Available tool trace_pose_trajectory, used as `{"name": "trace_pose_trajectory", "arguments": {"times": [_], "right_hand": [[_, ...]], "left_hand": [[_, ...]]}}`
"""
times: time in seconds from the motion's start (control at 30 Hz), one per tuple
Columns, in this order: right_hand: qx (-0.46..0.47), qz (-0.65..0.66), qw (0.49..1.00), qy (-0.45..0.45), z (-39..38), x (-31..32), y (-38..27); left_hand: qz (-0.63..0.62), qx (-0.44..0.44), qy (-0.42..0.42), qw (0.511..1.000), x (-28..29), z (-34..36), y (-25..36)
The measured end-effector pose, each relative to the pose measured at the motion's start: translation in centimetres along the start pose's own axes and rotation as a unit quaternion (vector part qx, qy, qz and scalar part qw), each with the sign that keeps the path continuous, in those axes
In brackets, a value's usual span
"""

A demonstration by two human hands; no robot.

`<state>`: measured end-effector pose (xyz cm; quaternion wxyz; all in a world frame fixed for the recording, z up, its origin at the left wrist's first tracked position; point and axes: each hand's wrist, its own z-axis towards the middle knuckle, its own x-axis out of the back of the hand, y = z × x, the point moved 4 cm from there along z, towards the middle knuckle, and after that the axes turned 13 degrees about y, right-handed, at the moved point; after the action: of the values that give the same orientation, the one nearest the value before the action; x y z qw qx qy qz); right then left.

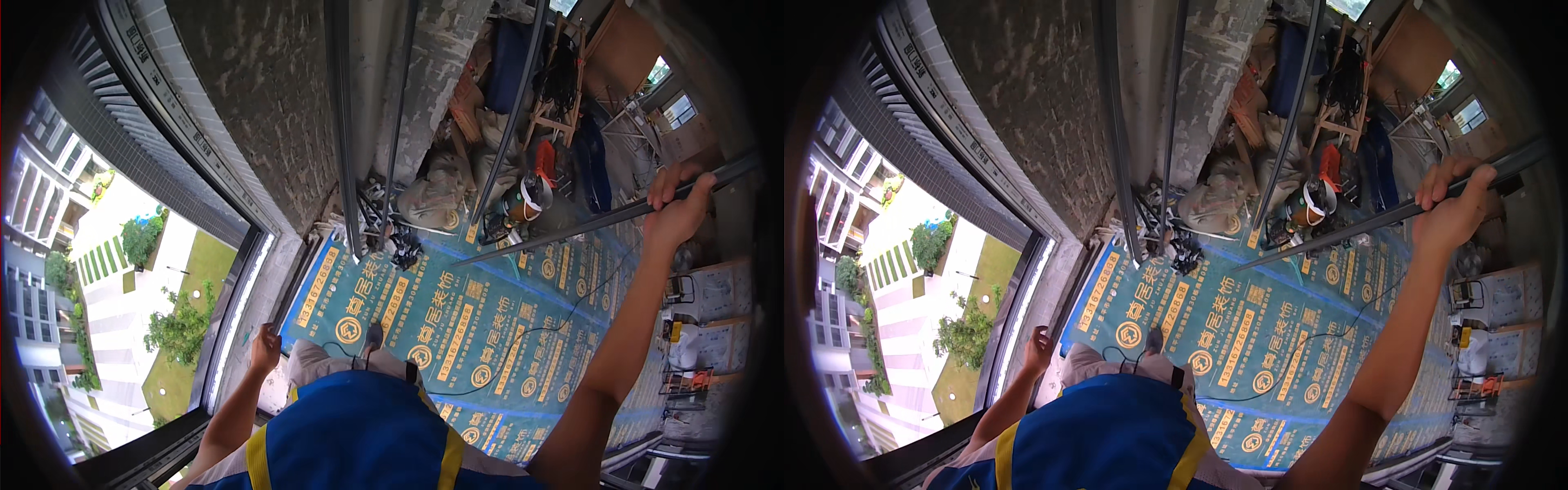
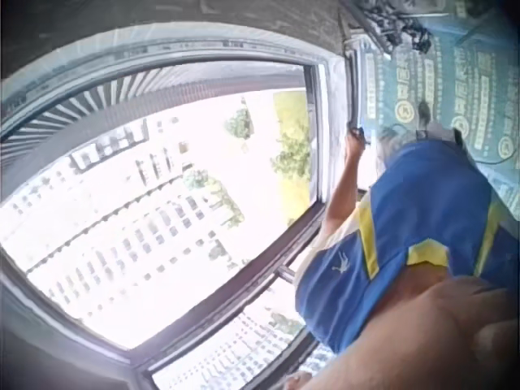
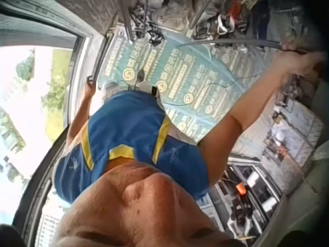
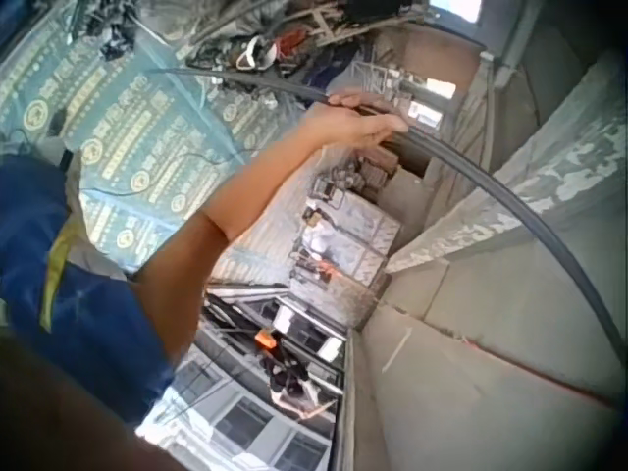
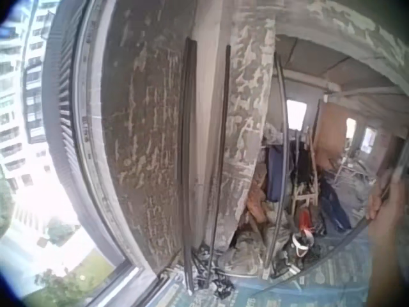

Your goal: Cutting metal trim with an angle grinder and installing window frame components using a drill.

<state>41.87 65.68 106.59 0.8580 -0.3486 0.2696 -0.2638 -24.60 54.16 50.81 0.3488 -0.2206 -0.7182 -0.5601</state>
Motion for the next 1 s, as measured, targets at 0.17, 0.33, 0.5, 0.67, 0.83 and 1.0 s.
{"name": "trace_pose_trajectory", "arguments": {"times": [0.17, 0.33, 0.5, 0.67, 0.83, 1.0], "right_hand": [[0.024, 0.012, 1.0, -0.006, 5.4, 0.1, 6.1], [0.031, -0.031, 0.999, -0.014, 11.5, 0.5, 10.2], [0.042, -0.048, 0.998, -0.012, 17.8, -2.8, 13.3], [-0.003, -0.015, 0.997, -0.073, 20.3, -6.4, 15.4], [-0.089, 0.043, 0.988, -0.12, 23.4, -10.1, 20.6], [-0.143, 0.106, 0.956, -0.232, 24.2, -17.2, 25.3]], "left_hand": [[0.044, 0.002, -0.025, 0.999, -3.7, 5.1, 3.9], [0.097, 0.022, -0.068, 0.993, -8.6, 10.2, 3.9], [0.074, 0.033, -0.051, 0.995, -16.0, 17.3, 4.5], [-0.067, -0.087, -0.053, 0.993, -19.4, 25.5, 23.0], [-0.166, -0.206, 0.014, 0.964, -18.6, 33.8, 42.5], [-0.226, -0.175, 0.133, 0.949, -19.3, 37.3, 52.5]]}}
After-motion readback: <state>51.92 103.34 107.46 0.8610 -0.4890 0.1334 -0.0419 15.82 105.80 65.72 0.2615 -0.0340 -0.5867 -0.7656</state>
